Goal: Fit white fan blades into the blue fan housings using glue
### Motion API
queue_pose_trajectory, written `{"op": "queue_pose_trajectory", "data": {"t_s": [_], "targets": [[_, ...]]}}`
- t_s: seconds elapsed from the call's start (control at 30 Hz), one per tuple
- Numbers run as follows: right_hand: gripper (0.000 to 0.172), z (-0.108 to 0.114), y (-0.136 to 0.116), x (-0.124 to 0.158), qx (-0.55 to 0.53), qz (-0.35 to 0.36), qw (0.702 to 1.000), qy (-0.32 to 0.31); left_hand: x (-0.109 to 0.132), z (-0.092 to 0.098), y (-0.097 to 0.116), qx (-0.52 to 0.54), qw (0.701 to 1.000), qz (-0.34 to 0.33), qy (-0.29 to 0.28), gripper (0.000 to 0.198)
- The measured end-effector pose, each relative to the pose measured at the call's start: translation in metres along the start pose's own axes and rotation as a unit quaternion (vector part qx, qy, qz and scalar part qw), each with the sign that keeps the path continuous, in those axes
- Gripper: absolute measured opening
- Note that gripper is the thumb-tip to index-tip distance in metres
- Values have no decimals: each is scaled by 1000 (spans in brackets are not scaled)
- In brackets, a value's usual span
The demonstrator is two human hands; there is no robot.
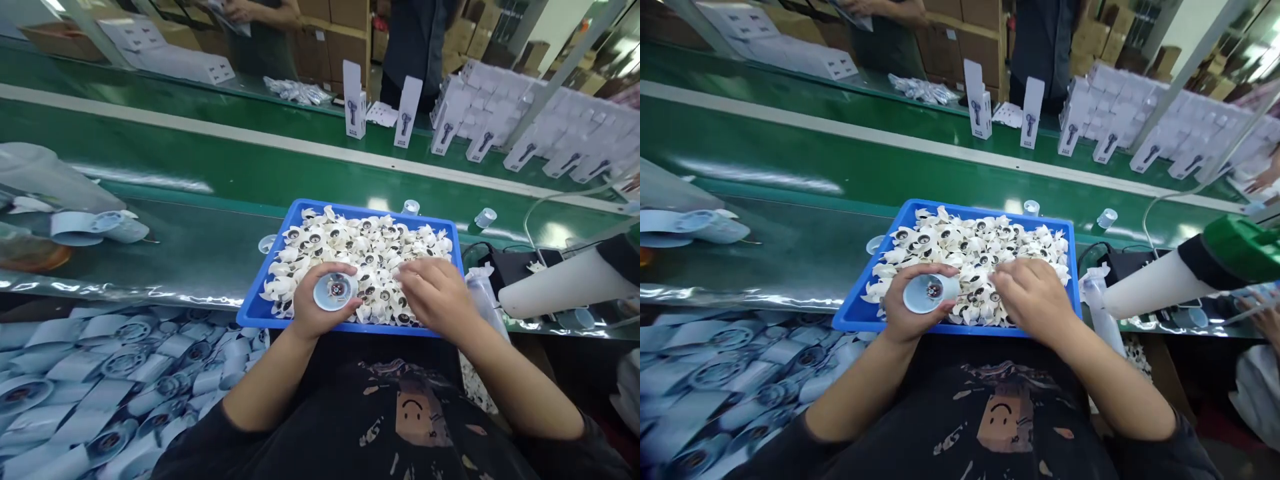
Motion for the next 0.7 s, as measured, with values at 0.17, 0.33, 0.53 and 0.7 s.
{"op": "queue_pose_trajectory", "data": {"t_s": [0.17,0.33,0.53,0.7], "targets": [[14,-54,33,-75,135,-29,969,-202,-3,-2,10,-27,999,20,-39,34],[26,-69,35,-94,221,-49,937,-267,-4,-1,10,-13,998,44,-46,34],[27,-70,30,-89,238,-90,926,-279,-4,-12,-13,55,987,150,-26,58],[25,-66,32,-94,209,-139,938,-239,-7,-11,-4,58,992,105,-28,47]]}}
Point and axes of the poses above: each hand's wrist, its own x-axis away from the middle knuckle, its own z-axis out of the back of the hand, y = z × x, the point moved 2 cm from there along -x, towards the middle knuckle, and after that the axes turned 10 degrees about z, right-handed, at the moved point
